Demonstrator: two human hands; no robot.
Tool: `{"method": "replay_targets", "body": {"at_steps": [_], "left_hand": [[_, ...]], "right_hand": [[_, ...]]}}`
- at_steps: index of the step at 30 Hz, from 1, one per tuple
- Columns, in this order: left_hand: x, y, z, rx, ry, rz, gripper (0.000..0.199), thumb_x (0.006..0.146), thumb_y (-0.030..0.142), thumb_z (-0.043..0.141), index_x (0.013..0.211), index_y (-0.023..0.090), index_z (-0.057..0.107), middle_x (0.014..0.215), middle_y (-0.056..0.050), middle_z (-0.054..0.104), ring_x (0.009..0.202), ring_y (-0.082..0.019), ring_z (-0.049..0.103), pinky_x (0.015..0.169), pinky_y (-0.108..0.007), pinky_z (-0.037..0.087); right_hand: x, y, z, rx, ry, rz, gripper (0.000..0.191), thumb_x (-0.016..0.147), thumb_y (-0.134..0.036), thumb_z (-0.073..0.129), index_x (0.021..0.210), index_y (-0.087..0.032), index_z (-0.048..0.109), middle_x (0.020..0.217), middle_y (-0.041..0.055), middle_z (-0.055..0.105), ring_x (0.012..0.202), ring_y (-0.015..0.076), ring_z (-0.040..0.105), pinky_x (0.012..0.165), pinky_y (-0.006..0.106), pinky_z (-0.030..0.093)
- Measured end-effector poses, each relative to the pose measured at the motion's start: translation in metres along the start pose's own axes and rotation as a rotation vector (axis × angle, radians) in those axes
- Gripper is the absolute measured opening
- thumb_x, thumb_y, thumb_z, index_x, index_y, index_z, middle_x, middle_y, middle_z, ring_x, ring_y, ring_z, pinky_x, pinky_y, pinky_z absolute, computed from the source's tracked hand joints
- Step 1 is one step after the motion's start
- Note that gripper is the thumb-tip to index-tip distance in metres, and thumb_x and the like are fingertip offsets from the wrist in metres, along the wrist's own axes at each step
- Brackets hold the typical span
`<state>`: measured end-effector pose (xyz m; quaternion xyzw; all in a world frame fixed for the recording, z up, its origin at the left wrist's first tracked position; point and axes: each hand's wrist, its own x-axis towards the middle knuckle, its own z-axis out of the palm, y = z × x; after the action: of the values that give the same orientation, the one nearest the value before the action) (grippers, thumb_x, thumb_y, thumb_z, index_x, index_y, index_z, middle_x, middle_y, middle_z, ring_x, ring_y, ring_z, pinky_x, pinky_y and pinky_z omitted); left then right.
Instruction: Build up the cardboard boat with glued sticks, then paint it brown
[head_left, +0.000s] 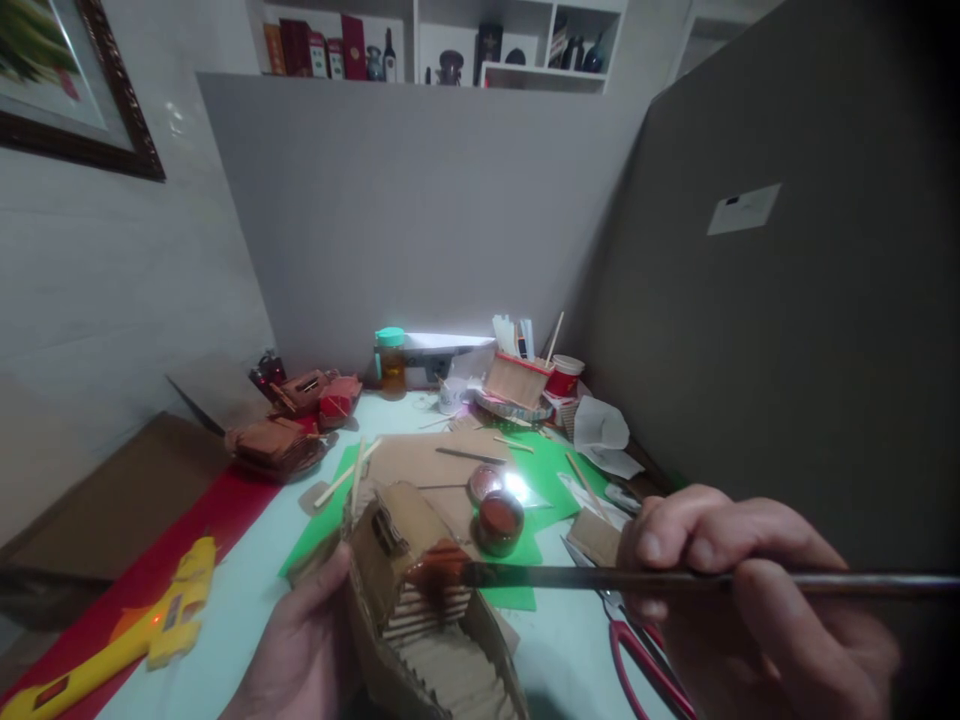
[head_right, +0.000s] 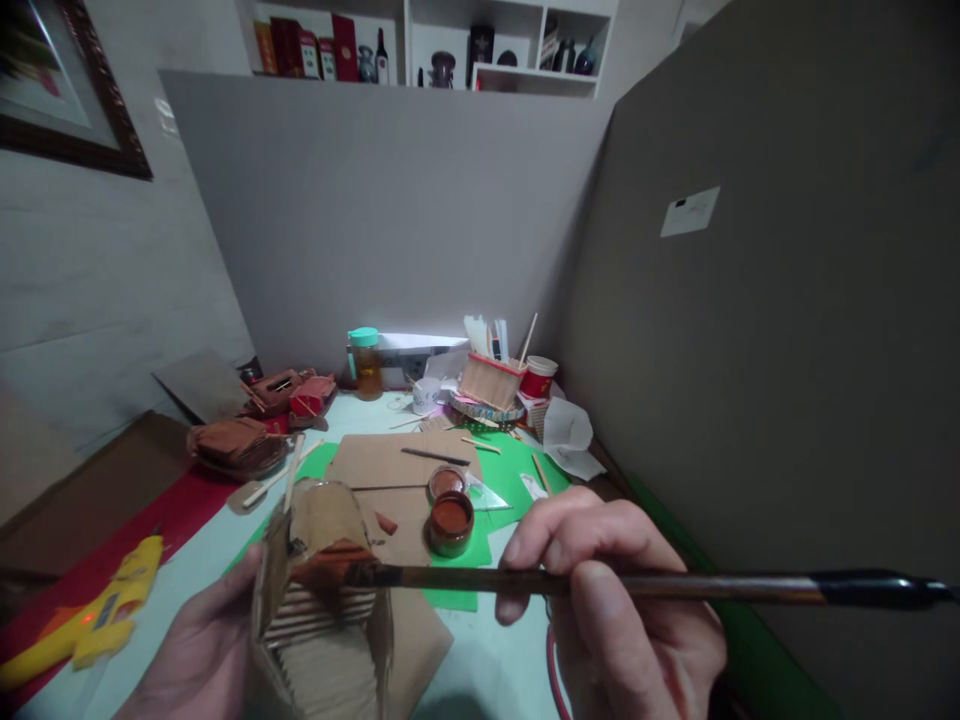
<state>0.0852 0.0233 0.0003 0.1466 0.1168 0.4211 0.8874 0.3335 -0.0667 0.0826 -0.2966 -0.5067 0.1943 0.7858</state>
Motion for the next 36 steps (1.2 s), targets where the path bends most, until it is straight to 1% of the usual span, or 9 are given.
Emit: {"method": "replay_targets", "body": {"at_steps": [3, 7, 10, 13, 16, 20, 25, 30, 36], "left_hand": [[0.007, 0.003, 0.009, -0.026, 0.056, -0.009, 0.054, 0.094, 0.046, 0.064, 0.143, 0.023, 0.062, 0.126, -0.015, 0.078, 0.128, -0.039, 0.065, 0.115, -0.057, 0.045], [0.007, 0.007, 0.009, -0.009, 0.1, -0.004, 0.058, 0.092, 0.05, 0.065, 0.143, 0.022, 0.061, 0.125, -0.016, 0.078, 0.127, -0.04, 0.066, 0.112, -0.059, 0.048], [0.0, 0.007, -0.001, 0.027, 0.166, 0.001, 0.056, 0.093, 0.041, 0.066, 0.146, 0.022, 0.058, 0.127, -0.015, 0.077, 0.126, -0.039, 0.067, 0.11, -0.058, 0.05], [-0.006, 0.003, -0.001, 0.115, 0.331, 0.053, 0.06, 0.093, 0.02, 0.065, 0.15, 0.017, 0.051, 0.128, -0.02, 0.076, 0.122, -0.039, 0.069, 0.106, -0.06, 0.054], [-0.006, -0.003, 0.013, 0.196, 0.503, 0.103, 0.063, 0.092, 0.009, 0.06, 0.152, 0.008, 0.045, 0.126, -0.028, 0.074, 0.115, -0.041, 0.073, 0.097, -0.06, 0.059], [-0.003, -0.007, 0.033, 0.217, 0.574, 0.123, 0.058, 0.094, 0.006, 0.052, 0.152, 0.005, 0.044, 0.119, -0.029, 0.076, 0.107, -0.041, 0.076, 0.087, -0.058, 0.064], [-0.004, -0.004, 0.026, 0.223, 0.546, 0.155, 0.061, 0.093, 0.005, 0.055, 0.153, 0.008, 0.044, 0.118, -0.027, 0.077, 0.099, -0.037, 0.079, 0.08, -0.05, 0.068], [-0.007, 0.002, 0.006, 0.149, 0.39, 0.112, 0.034, 0.089, 0.012, 0.068, 0.122, 0.005, 0.073, 0.119, -0.026, 0.076, 0.103, -0.041, 0.077, 0.086, -0.054, 0.066], [-0.008, 0.006, -0.002, 0.162, 0.242, 0.063, 0.028, 0.089, 0.02, 0.071, 0.114, 0.009, 0.079, 0.117, -0.021, 0.078, 0.107, -0.037, 0.077, 0.093, -0.051, 0.064]], "right_hand": [[-0.001, 0.0, -0.001, -0.013, 0.06, 0.009, 0.017, 0.097, -0.026, 0.059, 0.083, -0.022, 0.068, 0.077, 0.0031, 0.063, 0.056, 0.0129, 0.057, 0.046, 0.025, 0.049], [0.0, -0.002, -0.007, 0.007, 0.009, -0.001, 0.019, 0.099, -0.022, 0.054, 0.086, -0.022, 0.068, 0.079, 0.0035, 0.062, 0.057, 0.0131, 0.056, 0.051, 0.029, 0.05], [0.002, -0.004, -0.01, 0.033, -0.016, 0.012, 0.019, 0.1, -0.027, 0.056, 0.088, -0.023, 0.069, 0.08, 0.003, 0.062, 0.054, 0.0119, 0.055, 0.052, 0.031, 0.051], [0.0, -0.003, -0.007, 0.055, 0.0, 0.037, 0.017, 0.099, -0.03, 0.058, 0.089, -0.023, 0.07, 0.08, 0.0027, 0.061, 0.054, 0.012, 0.053, 0.051, 0.03, 0.05], [-0.003, 0.001, -0.002, 0.052, 0.013, 0.016, 0.018, 0.098, -0.03, 0.058, 0.086, -0.023, 0.069, 0.077, 0.0029, 0.06, 0.053, 0.0122, 0.052, 0.047, 0.028, 0.049], [0.0, 0.002, 0.003, 0.031, -0.002, -0.038, 0.017, 0.097, -0.028, 0.06, 0.085, -0.022, 0.071, 0.075, 0.0037, 0.062, 0.052, 0.0133, 0.056, 0.043, 0.026, 0.05], [0.006, -0.007, 0.006, -0.06, 0.014, -0.002, 0.018, 0.093, -0.032, 0.07, 0.077, -0.023, 0.07, 0.069, 0.001, 0.065, 0.052, 0.0127, 0.059, 0.044, 0.023, 0.052], [0.004, -0.006, 0.007, -0.092, 0.063, -0.04, 0.022, 0.093, -0.034, 0.07, 0.075, -0.021, 0.068, 0.068, 0.0013, 0.064, 0.055, 0.0135, 0.059, 0.044, 0.022, 0.052], [0.0, -0.003, 0.003, -0.123, 0.119, -0.003, 0.018, 0.094, -0.026, 0.064, 0.076, -0.023, 0.067, 0.072, 0.0025, 0.063, 0.063, 0.0159, 0.058, 0.048, 0.026, 0.051]]}}
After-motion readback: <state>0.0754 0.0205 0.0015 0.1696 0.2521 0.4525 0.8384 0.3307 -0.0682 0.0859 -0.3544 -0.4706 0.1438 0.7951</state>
